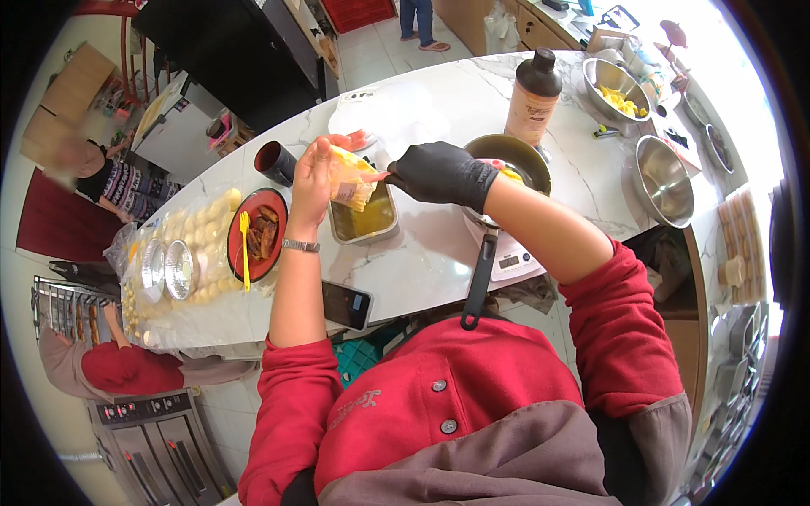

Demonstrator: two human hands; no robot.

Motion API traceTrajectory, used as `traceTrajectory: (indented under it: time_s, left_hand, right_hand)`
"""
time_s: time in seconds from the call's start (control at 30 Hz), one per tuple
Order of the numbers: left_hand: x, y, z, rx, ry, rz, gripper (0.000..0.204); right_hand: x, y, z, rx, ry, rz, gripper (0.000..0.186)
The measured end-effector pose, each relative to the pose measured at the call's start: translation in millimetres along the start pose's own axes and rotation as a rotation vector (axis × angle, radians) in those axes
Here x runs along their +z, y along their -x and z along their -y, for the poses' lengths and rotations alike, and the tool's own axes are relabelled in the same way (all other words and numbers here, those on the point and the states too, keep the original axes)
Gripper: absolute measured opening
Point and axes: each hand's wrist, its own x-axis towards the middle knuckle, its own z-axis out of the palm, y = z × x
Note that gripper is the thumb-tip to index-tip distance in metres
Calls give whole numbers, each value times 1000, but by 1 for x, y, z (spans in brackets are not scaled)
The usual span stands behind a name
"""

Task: The person fills small pastry cups with a yellow mixture using a spatula, discards plastic wrappers into a bin beneath the counter, and then takes the used spatula to a sink to rinse it.

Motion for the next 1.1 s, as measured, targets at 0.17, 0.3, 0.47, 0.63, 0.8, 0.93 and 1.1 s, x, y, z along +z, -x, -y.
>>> traceTrajectory:
  time_s: [0.17,0.3,0.47,0.63,0.8,0.93,1.1]
  left_hand:
    - [-2,13,-6,32,-332,32,41]
    - [-19,23,20,-9,-320,-12,37]
    - [-15,15,25,-32,-287,-202,45]
    - [-20,16,33,-60,-232,-307,43]
    - [19,7,9,-115,-213,-248,45]
    - [11,5,9,-83,-221,-266,44]
    - [-2,0,21,-9,-291,-274,41]
  right_hand:
    - [-9,3,-3,72,-139,1,29]
    - [-8,2,-3,20,-129,-7,32]
    - [-12,5,10,26,-59,-41,30]
    - [-22,0,25,7,49,16,17]
    - [-11,-11,19,-23,101,-37,12]
    - [-14,-15,24,-76,148,-74,12]
    - [-13,-17,26,-138,232,-70,10]
